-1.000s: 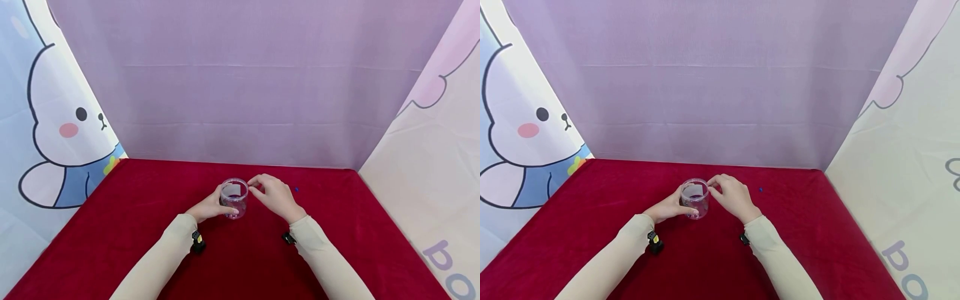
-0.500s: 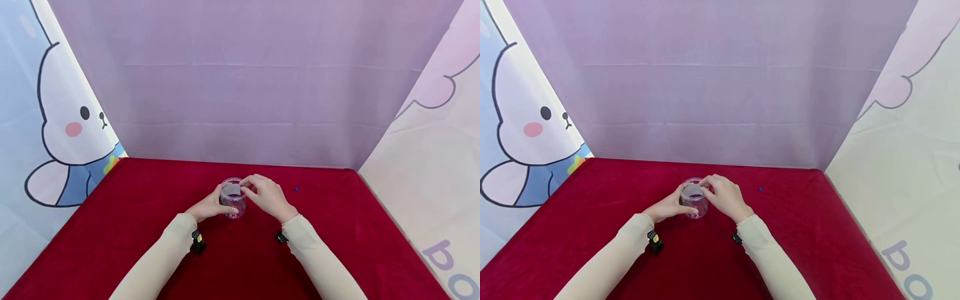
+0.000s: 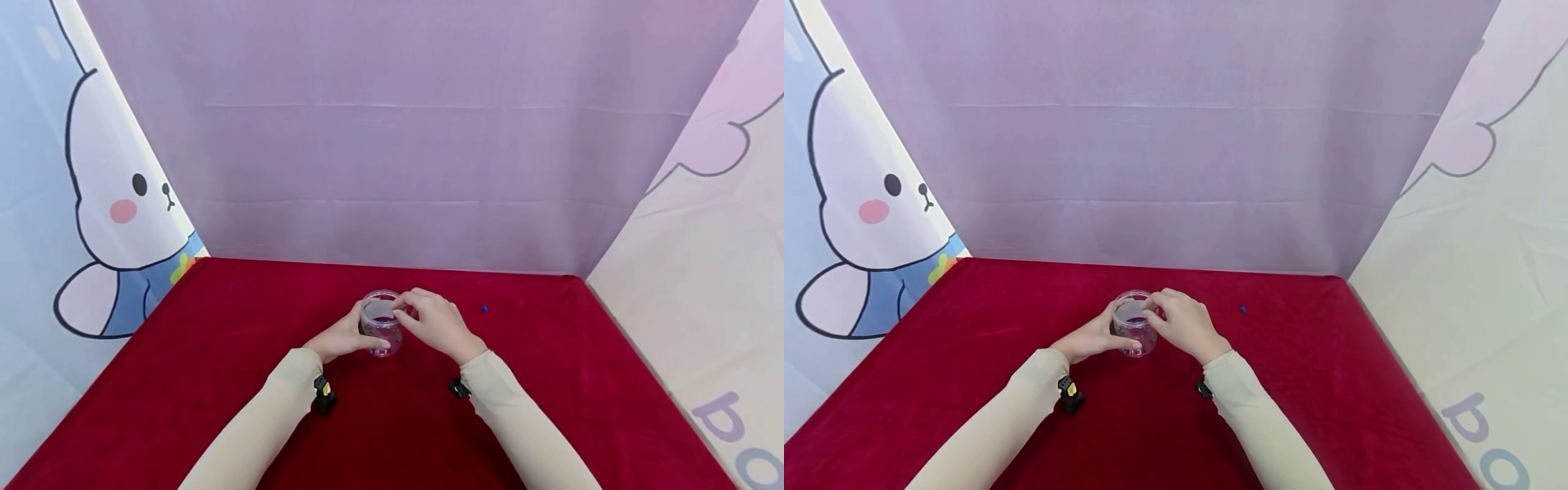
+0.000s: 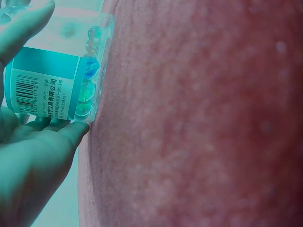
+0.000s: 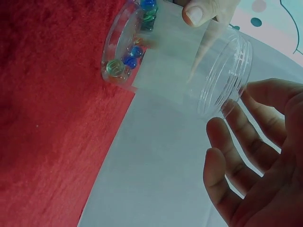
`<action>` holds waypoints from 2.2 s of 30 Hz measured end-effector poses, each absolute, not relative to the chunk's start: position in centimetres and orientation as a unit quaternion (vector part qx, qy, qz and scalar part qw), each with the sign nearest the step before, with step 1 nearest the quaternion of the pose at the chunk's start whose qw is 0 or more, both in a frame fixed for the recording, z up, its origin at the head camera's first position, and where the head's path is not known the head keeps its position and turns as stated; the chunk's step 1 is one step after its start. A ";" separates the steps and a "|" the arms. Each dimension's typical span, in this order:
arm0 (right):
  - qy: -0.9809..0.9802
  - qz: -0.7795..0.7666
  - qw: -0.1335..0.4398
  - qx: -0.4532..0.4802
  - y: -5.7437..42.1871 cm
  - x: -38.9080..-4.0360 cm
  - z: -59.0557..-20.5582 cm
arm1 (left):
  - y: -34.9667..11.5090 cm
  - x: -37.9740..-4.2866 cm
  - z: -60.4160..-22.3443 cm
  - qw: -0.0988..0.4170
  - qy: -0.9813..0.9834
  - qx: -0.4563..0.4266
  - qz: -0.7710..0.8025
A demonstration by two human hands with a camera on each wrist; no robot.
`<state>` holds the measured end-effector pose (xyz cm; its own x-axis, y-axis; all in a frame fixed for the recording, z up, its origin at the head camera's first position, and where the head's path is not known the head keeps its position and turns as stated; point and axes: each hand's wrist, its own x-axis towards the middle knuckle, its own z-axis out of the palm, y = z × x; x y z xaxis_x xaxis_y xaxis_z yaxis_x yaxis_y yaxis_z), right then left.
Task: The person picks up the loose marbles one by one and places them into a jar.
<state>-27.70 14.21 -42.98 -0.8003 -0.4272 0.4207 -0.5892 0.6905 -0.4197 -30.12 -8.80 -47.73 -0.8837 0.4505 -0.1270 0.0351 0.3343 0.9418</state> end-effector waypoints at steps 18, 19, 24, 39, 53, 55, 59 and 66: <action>-0.907 0.288 0.169 0.258 16.3 -27.9 -43.3 | -9.0 -29.9 -47.7 0.181 0.802 0.141 0.551; -0.907 0.288 0.168 0.256 16.5 -27.9 -43.4 | -9.0 -29.9 -47.7 0.181 0.803 0.141 0.550; -0.913 0.287 0.162 0.241 17.6 -28.1 -43.6 | -9.1 -29.9 -47.8 0.181 0.803 0.142 0.549; -0.931 0.269 0.153 0.194 20.8 -28.7 -44.6 | -9.4 -30.0 -47.8 0.184 0.796 0.157 0.554; -0.952 0.244 0.139 0.125 24.0 -29.3 -44.3 | -9.5 -29.6 -47.3 0.183 0.801 0.160 0.547; -0.954 0.239 0.137 0.115 24.4 -29.6 -44.5 | -9.5 -29.5 -47.2 0.182 0.802 0.159 0.546; -0.957 0.235 0.133 0.102 25.2 -30.1 -44.8 | -9.5 -29.5 -47.2 0.184 0.797 0.161 0.552; -0.962 0.245 0.100 0.066 27.1 -30.8 -45.1 | -9.4 -29.5 -47.3 0.181 0.803 0.159 0.546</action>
<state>-30.82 27.13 -45.14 -0.9712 -0.0780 0.2251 -0.1761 0.8713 -0.4580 -29.54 -9.45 -47.26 -0.8843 0.4520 -0.1172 0.0573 0.3542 0.9334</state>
